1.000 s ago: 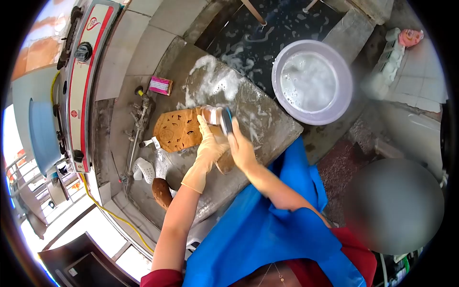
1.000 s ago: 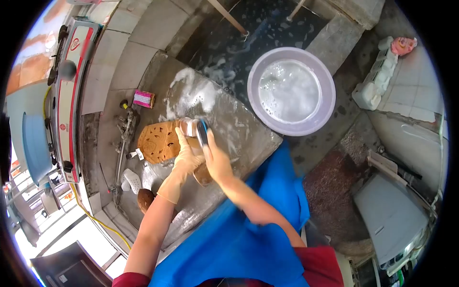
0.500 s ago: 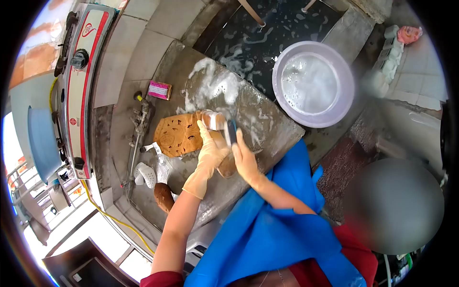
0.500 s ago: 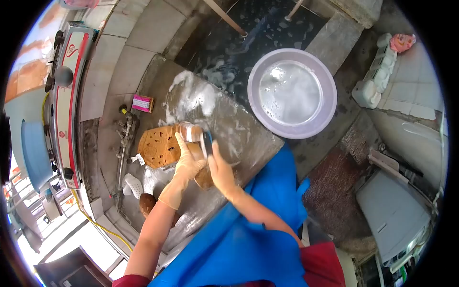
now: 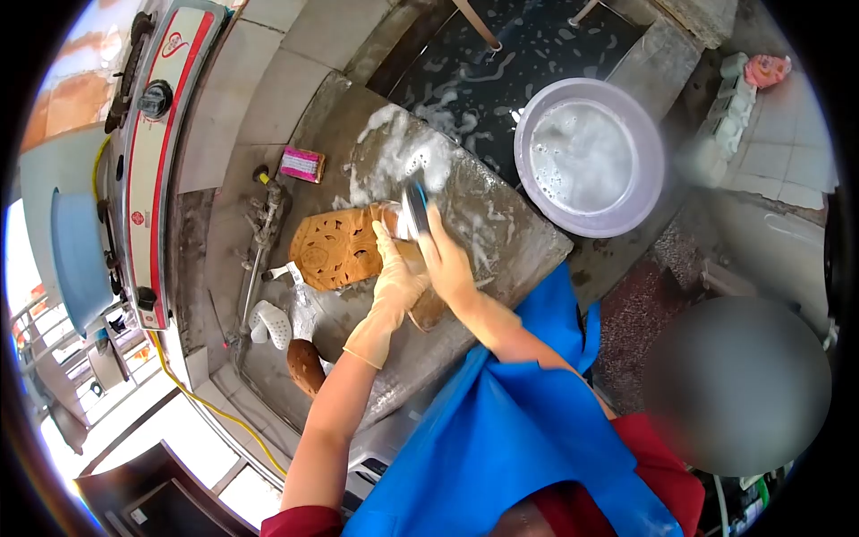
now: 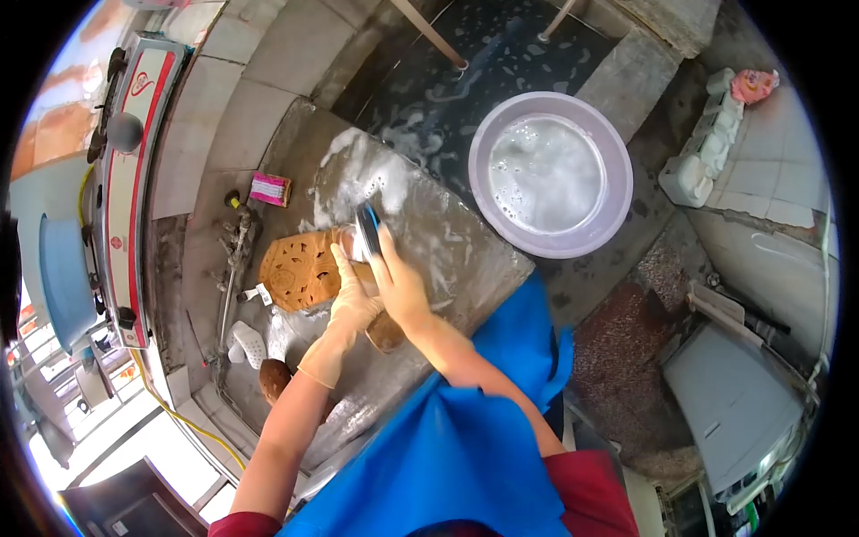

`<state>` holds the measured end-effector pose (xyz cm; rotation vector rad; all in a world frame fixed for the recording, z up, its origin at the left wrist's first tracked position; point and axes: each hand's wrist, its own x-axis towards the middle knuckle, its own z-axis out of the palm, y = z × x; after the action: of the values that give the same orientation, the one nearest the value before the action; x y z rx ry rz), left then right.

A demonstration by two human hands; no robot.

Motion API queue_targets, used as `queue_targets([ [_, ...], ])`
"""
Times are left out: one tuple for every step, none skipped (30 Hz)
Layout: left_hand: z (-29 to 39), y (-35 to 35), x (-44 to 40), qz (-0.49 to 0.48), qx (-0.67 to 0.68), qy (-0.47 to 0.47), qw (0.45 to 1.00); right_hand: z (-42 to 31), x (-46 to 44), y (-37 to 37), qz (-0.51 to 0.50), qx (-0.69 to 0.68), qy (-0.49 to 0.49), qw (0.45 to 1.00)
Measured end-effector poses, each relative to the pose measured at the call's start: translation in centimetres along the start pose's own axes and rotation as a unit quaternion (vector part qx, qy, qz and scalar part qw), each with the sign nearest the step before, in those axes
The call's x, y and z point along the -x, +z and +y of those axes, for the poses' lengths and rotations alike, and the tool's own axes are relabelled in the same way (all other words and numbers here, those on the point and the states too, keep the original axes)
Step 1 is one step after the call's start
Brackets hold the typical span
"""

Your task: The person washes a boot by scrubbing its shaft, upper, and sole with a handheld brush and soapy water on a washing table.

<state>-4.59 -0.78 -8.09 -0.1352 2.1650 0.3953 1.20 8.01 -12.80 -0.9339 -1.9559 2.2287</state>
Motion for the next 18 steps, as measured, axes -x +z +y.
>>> queue_targets([
  [-1.6,1.2,-1.4,0.046,-0.036,0.034,0.998,2.9,2.7,-0.2,0.015,0.007,-0.065,0.998],
  [-3.1,2.2,-3.4,0.058,0.010,0.044,0.997,5.1,4.7,-0.7,0.029,0.016,-0.130,0.991],
  [-4.6,3.3,-5.5,0.070,0.055,0.055,0.994,6.0,5.4,-1.2,0.013,0.014,-0.118,0.993],
  [-3.0,2.9,-5.2,0.081,0.100,0.068,0.989,3.9,4.6,-1.2,0.011,0.016,-0.118,0.993],
  [-3.0,1.8,-3.4,0.040,0.038,0.037,0.998,1.7,3.1,-0.7,0.007,0.019,-0.082,0.996],
  [-3.2,1.7,-3.2,0.030,-0.009,0.033,0.999,-0.7,1.8,-0.5,0.003,0.021,-0.047,0.999],
  [-3.4,1.6,-3.1,0.020,-0.056,0.029,0.998,-1.6,1.1,-0.7,-0.032,0.065,-0.025,0.997],
  [-3.6,1.5,-3.0,0.009,-0.102,0.027,0.994,-0.5,1.6,-0.5,-0.031,0.064,-0.025,0.997],
  [-3.6,1.8,-2.5,0.033,-0.050,0.066,0.996,1.8,2.9,-0.6,-0.003,0.045,-0.067,0.997],
  [-3.4,1.8,-2.7,0.046,-0.022,0.087,0.995,4.0,4.1,-0.9,0.026,0.028,-0.110,0.993],
  [-3.2,1.8,-2.8,0.057,0.005,0.110,0.992,5.5,5.2,-1.8,-0.021,0.056,-0.064,0.996],
  [-3.4,1.9,-3.3,0.039,-0.046,0.110,0.992,4.7,4.4,-1.7,-0.022,0.059,-0.066,0.996],
  [-4.1,2.0,-4.0,0.018,-0.101,0.107,0.989,2.7,3.1,-1.0,-0.017,0.065,-0.093,0.993],
  [-5.0,2.2,-4.3,0.014,-0.146,0.109,0.983,0.8,2.0,-0.4,-0.011,0.069,-0.116,0.991],
  [-5.1,2.0,-4.1,0.010,-0.191,0.112,0.975,-0.5,0.7,-0.2,-0.055,0.105,-0.092,0.989],
  [-5.0,1.8,-3.7,0.007,-0.235,0.115,0.965,0.3,1.3,-0.1,-0.055,0.101,-0.092,0.989],
  [-4.9,1.9,-3.1,0.027,-0.090,0.115,0.989,2.1,2.5,-0.5,-0.019,0.065,-0.114,0.991],
  [-5.1,2.4,-4.0,0.031,-0.082,0.101,0.991,3.8,3.8,-1.2,0.015,0.032,-0.136,0.990],
])
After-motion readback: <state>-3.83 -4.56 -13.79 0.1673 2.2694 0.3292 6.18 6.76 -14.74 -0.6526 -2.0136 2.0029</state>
